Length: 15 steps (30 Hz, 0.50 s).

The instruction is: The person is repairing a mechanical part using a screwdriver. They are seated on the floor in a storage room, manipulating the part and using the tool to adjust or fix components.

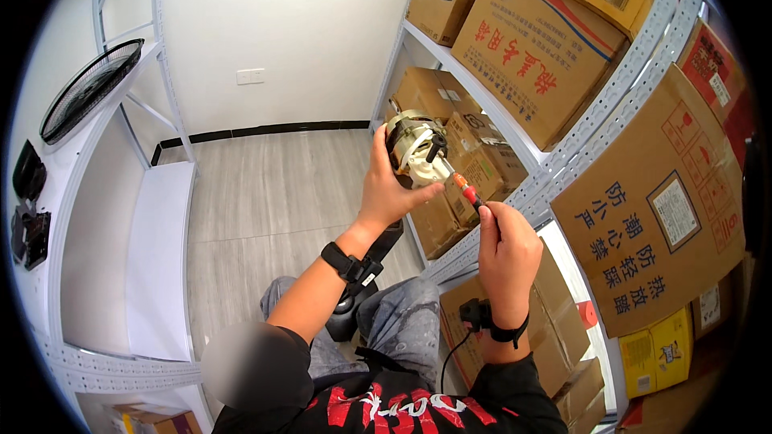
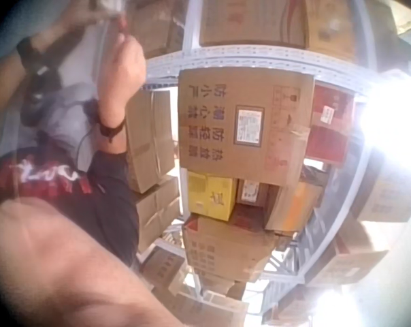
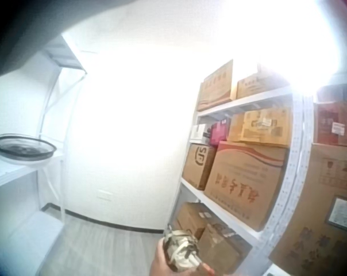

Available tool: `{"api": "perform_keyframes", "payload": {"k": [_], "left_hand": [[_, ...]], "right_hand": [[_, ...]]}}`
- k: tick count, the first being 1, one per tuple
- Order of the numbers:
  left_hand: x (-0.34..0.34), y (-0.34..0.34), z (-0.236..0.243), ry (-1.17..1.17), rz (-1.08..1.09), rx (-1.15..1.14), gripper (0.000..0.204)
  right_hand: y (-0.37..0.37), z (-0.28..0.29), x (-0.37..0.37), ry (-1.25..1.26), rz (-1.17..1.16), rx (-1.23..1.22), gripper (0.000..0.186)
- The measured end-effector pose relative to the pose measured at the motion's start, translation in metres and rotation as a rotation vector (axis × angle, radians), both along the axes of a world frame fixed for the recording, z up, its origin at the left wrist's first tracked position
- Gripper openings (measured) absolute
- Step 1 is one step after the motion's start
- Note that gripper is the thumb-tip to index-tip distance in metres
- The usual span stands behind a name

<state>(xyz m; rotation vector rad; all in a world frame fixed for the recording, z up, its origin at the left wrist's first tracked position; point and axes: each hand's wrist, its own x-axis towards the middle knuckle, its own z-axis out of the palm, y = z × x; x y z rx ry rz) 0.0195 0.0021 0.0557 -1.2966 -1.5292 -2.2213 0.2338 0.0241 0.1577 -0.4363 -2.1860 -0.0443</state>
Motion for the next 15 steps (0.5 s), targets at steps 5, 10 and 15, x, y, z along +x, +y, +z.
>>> {"api": "perform_keyframes", "payload": {"k": [5,10,15], "left_hand": [[-0.005,0.001,-0.005,0.027,0.024,0.001,0.126],[0.0,-0.002,0.003,-0.006,-0.02,0.023,0.124],[-0.004,-0.001,-0.001,-0.003,-0.009,0.016,0.123]], "right_hand": [[-0.011,0.008,-0.009,0.061,0.03,-0.099,0.019],[-0.001,-0.001,0.0,-0.012,0.016,-0.071,0.029],[-0.014,0.007,-0.013,0.044,0.054,-0.138,0.024]]}}
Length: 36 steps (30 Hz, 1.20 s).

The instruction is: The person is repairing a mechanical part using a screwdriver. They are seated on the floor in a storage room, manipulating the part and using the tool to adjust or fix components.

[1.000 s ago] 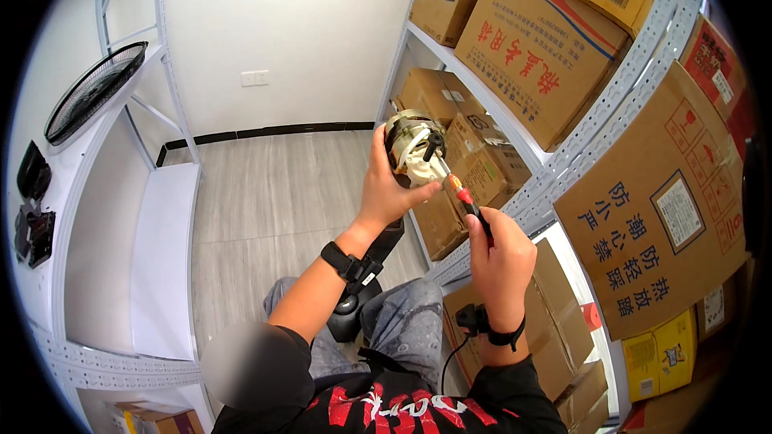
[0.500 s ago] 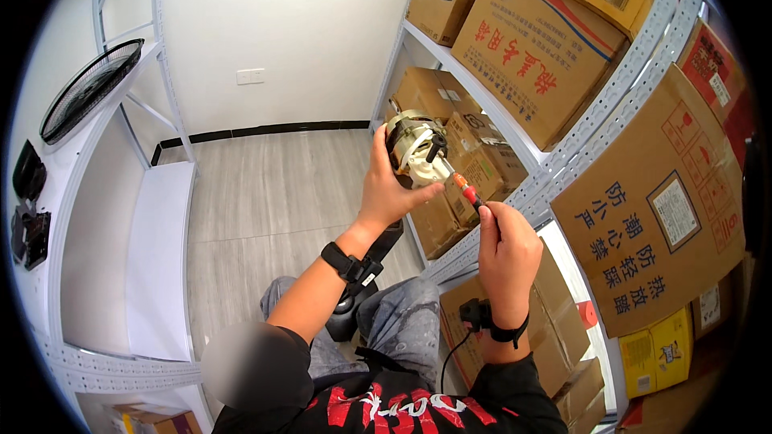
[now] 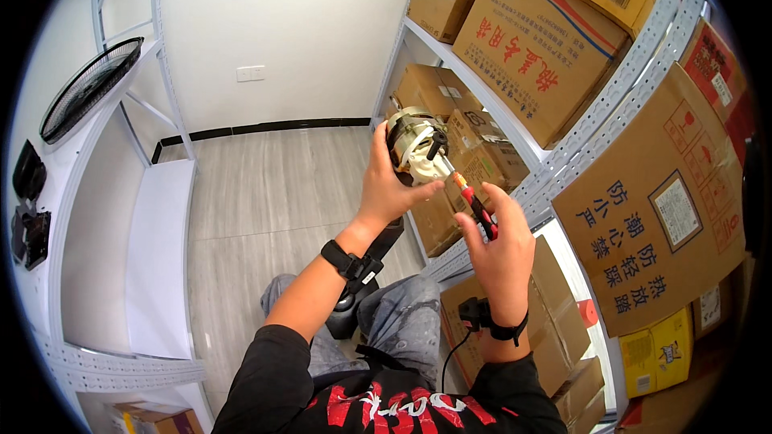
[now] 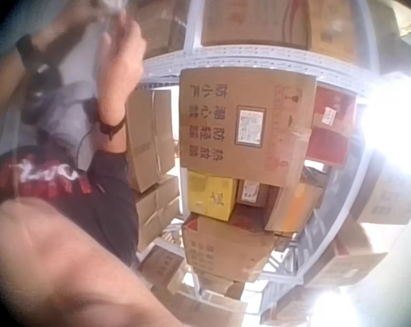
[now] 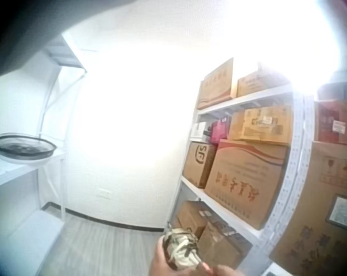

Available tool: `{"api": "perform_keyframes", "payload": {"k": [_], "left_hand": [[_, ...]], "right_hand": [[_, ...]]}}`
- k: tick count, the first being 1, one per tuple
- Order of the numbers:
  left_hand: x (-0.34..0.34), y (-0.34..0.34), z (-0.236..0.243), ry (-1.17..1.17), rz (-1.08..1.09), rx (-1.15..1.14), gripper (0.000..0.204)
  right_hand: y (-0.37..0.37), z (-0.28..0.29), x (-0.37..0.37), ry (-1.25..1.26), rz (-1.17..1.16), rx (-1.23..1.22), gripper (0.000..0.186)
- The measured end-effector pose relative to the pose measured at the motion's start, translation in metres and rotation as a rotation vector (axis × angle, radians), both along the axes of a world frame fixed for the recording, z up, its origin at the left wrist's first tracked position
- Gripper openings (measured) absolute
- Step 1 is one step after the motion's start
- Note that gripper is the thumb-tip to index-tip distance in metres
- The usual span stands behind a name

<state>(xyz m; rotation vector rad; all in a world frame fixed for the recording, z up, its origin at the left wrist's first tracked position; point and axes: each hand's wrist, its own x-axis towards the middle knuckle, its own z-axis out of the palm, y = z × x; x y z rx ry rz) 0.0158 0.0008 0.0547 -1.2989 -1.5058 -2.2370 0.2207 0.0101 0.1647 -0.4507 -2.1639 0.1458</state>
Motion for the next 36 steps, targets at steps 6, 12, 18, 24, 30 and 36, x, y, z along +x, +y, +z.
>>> {"api": "perform_keyframes", "payload": {"k": [6,12,18,24,30,36], "left_hand": [[0.002,0.001,-0.002,0.039,0.05,-0.008,0.125],[0.005,-0.001,0.003,0.005,-0.012,-0.012,0.125],[0.0,0.0,-0.004,0.033,0.025,-0.024,0.125],[0.005,0.0,0.0,0.007,0.008,-0.016,0.126],[0.0,0.0,-0.002,0.045,0.045,-0.007,0.124],[0.007,-0.004,0.006,-0.033,-0.053,-0.001,0.126]], "right_hand": [[0.016,-0.005,0.009,0.036,0.008,0.094,0.025],[0.01,-0.007,0.009,-0.001,-0.1,0.01,0.03],[0.014,-0.007,0.006,0.032,-0.003,0.105,0.028],[0.024,-0.015,0.013,0.059,0.016,0.075,0.033],[0.006,-0.002,0.004,0.045,0.004,0.069,0.022],[0.023,-0.015,0.011,0.049,-0.012,0.053,0.029]]}}
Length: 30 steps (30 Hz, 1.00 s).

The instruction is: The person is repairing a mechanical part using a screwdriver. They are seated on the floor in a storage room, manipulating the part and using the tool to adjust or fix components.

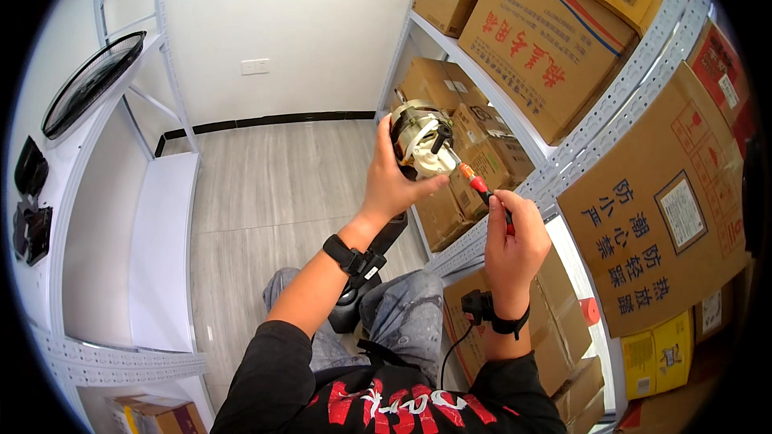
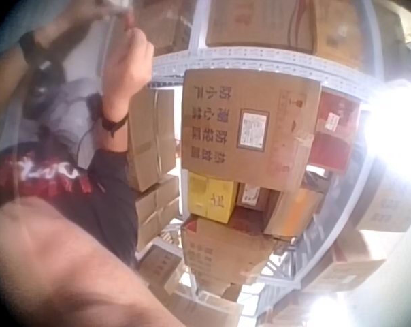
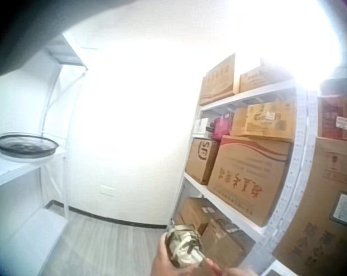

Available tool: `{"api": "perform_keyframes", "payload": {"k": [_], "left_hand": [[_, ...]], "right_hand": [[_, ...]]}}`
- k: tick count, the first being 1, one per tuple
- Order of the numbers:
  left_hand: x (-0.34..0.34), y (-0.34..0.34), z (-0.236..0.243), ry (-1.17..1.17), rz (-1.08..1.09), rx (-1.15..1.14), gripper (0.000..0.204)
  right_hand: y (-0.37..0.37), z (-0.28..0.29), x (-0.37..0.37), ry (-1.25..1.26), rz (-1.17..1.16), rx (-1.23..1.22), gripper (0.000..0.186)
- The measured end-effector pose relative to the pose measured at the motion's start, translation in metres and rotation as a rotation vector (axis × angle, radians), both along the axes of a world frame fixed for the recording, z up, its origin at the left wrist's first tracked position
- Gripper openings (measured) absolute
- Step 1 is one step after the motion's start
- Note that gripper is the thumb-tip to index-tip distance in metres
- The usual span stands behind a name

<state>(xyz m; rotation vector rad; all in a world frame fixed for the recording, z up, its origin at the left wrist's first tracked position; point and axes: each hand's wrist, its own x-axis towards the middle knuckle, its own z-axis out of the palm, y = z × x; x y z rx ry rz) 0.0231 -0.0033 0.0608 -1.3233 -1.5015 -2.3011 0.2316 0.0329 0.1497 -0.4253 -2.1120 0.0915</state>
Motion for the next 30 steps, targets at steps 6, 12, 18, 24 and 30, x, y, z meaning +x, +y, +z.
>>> {"api": "perform_keyframes", "payload": {"k": [6,12,18,24,30], "left_hand": [[-0.006,0.0,-0.004,0.046,0.041,-0.008,0.124],[-0.004,0.001,-0.004,0.053,0.045,-0.017,0.123],[-0.004,0.001,-0.002,0.033,-0.002,0.008,0.124],[-0.004,0.0,-0.002,0.053,0.013,0.007,0.124],[-0.006,0.003,-0.007,0.017,0.016,-0.004,0.123]], "right_hand": [[-0.023,0.017,-0.004,-0.061,0.083,-0.11,0.031],[-0.005,0.006,-0.006,0.111,0.028,0.028,0.02],[-0.015,0.016,-0.008,0.054,0.039,0.001,0.018],[-0.001,0.006,-0.004,0.043,0.056,0.074,0.024],[-0.005,0.011,-0.009,0.038,0.104,0.032,0.033]]}}
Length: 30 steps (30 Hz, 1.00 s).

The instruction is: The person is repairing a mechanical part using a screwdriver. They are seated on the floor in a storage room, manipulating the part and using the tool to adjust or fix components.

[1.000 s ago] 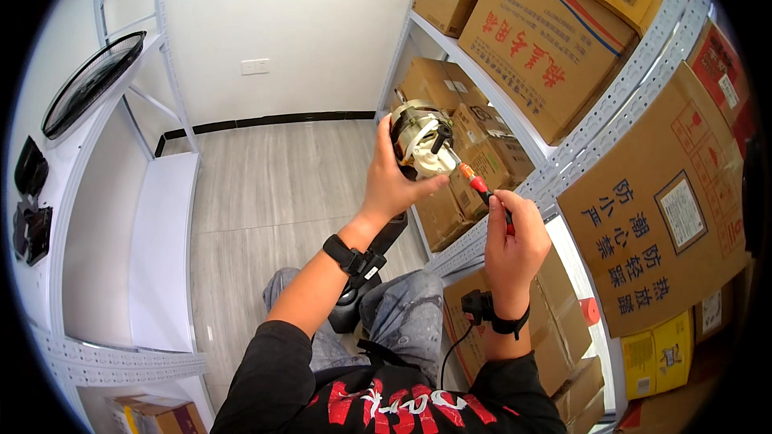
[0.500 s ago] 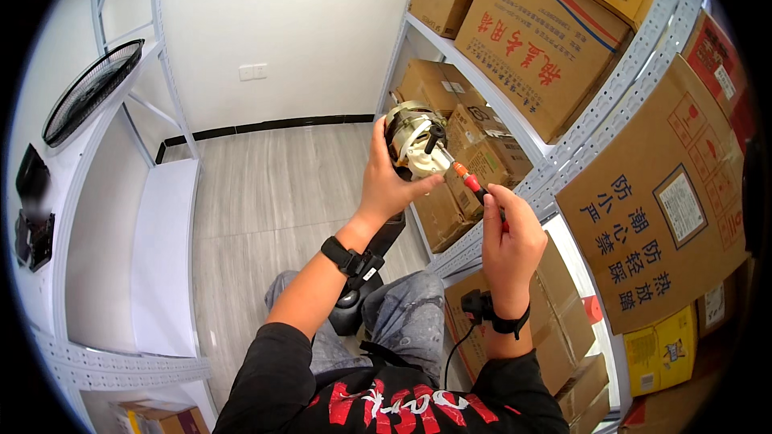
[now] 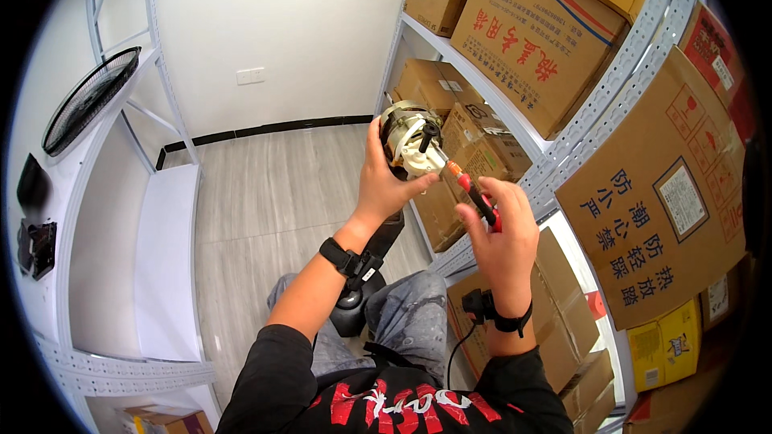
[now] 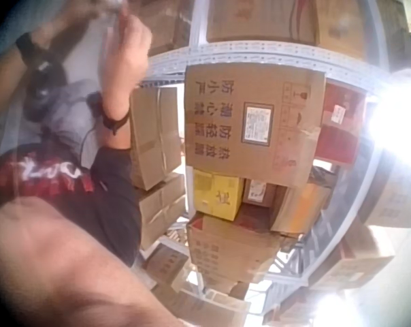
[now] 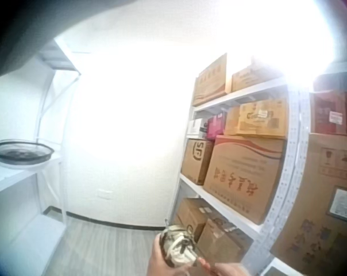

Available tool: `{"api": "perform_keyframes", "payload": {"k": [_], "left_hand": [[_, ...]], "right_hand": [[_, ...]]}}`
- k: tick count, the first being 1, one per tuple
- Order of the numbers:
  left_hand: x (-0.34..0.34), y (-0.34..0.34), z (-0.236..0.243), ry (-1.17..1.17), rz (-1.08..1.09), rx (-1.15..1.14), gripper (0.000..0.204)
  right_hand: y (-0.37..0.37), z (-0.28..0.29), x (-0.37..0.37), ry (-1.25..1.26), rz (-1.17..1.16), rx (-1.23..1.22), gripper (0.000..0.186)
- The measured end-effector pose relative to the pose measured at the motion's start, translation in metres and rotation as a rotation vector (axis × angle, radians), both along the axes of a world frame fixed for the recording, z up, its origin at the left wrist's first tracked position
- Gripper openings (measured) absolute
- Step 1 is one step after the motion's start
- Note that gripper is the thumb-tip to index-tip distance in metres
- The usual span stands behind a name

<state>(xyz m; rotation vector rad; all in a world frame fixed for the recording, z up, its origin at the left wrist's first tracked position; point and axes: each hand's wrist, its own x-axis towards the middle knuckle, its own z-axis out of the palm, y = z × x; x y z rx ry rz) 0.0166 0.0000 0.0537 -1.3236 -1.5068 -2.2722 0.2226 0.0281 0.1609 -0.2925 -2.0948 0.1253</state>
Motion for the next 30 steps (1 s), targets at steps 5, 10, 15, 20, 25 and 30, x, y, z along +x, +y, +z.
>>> {"api": "perform_keyframes", "payload": {"k": [5,10,15,20,25,30], "left_hand": [[-0.001,0.0,-0.001,0.048,0.035,-0.01,0.122],[0.001,0.0,0.001,-0.015,-0.031,0.016,0.122],[-0.005,0.001,-0.002,0.015,-0.015,0.015,0.122],[0.001,-0.001,0.002,0.0,-0.023,0.017,0.122],[-0.001,0.0,0.002,0.003,-0.032,0.019,0.122],[-0.002,-0.002,0.001,0.009,-0.014,0.019,0.122]], "right_hand": [[0.001,-0.001,0.008,-0.039,-0.026,0.014,0.031],[0.004,-0.003,0.002,0.006,-0.067,0.017,0.021],[0.002,0.002,-0.001,-0.001,-0.021,0.036,0.021],[0.003,-0.003,0.006,0.005,-0.044,-0.038,0.022],[0.005,-0.006,0.004,-0.074,-0.099,-0.071,0.024],[0.0,0.002,0.0,-0.024,-0.066,-0.017,0.024]]}}
